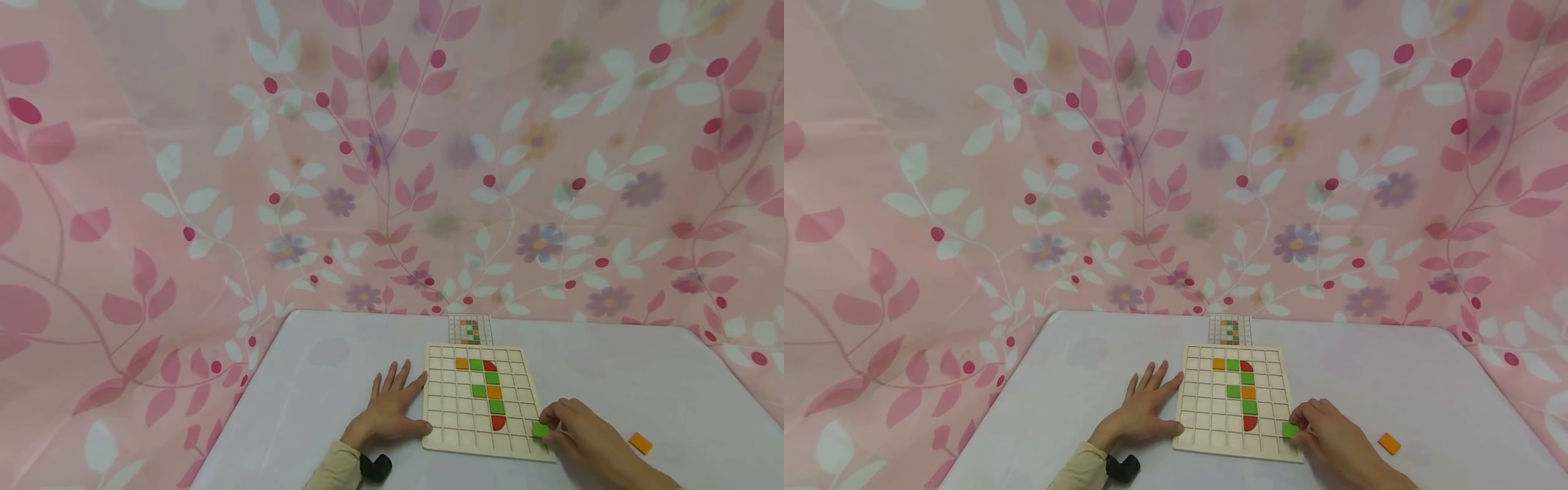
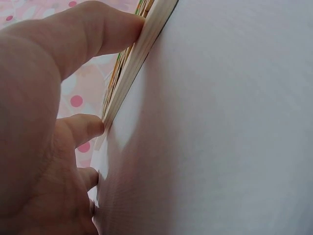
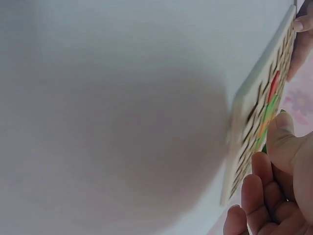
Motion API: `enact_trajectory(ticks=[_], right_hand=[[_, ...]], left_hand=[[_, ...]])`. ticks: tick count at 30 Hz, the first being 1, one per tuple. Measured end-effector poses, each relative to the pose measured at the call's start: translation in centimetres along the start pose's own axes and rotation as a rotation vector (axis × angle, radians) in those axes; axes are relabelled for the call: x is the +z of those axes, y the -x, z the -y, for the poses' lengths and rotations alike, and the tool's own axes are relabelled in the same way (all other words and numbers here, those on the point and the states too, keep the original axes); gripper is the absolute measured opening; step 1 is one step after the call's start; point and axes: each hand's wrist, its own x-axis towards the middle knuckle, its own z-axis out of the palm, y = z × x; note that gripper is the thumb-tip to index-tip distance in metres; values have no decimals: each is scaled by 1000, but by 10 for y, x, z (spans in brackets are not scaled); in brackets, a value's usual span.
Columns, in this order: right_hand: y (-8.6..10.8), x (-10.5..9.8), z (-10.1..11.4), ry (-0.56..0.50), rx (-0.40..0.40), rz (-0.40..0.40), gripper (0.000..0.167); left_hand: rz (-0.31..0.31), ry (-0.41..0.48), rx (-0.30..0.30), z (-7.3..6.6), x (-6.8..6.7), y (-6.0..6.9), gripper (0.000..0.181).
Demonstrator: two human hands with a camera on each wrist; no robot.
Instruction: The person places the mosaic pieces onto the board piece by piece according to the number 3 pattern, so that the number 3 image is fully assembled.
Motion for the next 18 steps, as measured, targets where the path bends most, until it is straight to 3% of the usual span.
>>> enact_trajectory(ticks=[8, 18], right_hand=[[-14, 8, 13, 21, -126, -113, 22], [-28, 14, 30, -70, -140, -84, 17]], left_hand=[[-3, 0, -7, 1, 1, 1, 98], [-1, 1, -4, 1, 1, 1, 97]])
